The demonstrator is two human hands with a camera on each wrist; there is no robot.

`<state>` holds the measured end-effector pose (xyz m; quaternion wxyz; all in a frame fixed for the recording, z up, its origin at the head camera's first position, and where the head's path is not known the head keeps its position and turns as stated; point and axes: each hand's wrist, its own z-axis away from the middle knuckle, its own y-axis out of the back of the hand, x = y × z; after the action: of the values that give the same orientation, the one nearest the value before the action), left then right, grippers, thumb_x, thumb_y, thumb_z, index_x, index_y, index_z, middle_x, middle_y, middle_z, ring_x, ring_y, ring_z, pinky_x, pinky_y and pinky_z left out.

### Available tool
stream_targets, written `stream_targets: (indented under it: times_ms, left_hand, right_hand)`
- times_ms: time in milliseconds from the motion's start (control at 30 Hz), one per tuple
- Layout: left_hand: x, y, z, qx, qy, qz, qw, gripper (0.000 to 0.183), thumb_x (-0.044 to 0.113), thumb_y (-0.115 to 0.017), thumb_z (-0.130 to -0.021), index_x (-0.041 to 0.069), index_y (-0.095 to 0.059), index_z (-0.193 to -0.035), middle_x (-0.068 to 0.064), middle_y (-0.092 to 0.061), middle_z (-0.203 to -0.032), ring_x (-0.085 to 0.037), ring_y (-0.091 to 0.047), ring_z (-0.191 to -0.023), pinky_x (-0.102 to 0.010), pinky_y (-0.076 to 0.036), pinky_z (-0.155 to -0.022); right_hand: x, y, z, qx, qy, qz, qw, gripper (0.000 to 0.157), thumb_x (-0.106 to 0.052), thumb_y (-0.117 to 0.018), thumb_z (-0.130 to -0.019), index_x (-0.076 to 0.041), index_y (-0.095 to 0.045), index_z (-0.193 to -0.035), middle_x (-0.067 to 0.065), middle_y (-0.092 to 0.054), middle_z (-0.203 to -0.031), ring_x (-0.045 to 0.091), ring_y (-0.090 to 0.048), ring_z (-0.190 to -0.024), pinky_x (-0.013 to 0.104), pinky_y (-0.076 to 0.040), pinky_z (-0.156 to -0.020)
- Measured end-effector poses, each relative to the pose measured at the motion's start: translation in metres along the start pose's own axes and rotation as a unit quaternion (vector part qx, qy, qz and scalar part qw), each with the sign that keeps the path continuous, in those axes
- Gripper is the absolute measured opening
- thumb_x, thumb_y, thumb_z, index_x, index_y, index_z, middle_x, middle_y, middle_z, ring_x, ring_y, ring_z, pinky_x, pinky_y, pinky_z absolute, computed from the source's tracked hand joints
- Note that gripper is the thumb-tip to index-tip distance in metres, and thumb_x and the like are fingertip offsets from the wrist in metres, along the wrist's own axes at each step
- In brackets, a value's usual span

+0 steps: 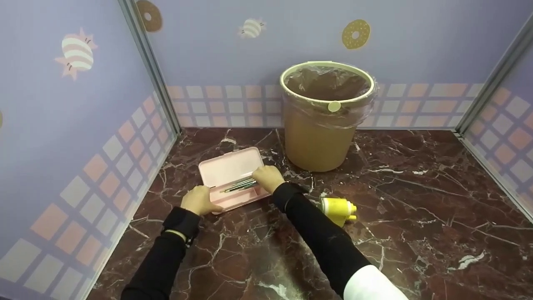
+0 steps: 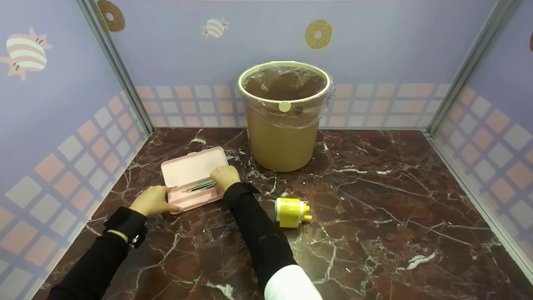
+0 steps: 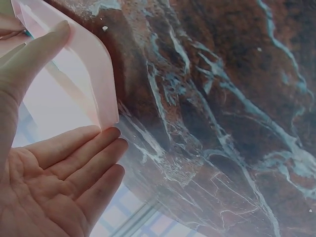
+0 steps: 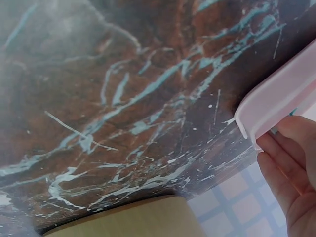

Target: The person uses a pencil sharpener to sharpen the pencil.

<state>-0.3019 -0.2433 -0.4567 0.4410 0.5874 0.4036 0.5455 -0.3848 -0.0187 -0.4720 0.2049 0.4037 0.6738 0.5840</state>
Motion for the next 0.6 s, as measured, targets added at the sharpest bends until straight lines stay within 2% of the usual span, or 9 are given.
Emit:
stream_targets:
  times_ms: [600]
  left_hand:
    - [-0.0007, -0.0008, -0.0012, -0.001, -0.001, -0.003, 1.0000, 0.054, 0.035, -0.090, -0.067, -0.006, -0.068, -0.094, -0.028, -0.073, -0.100, -0.041, -0.071, -0.084, -0.057, -0.057, -0.075]
  right_hand:
    - [0.0046, -0.0003, 0.0031, 0.012, 0.011, -0.013, 1.000, 0.015, -0.001, -0.064, -0.088, -0.007, -0.076, -0.083, 0.011, -0.078, -0.087, 0.030, -0.076, -0.078, 0.042, -0.062, -0.069]
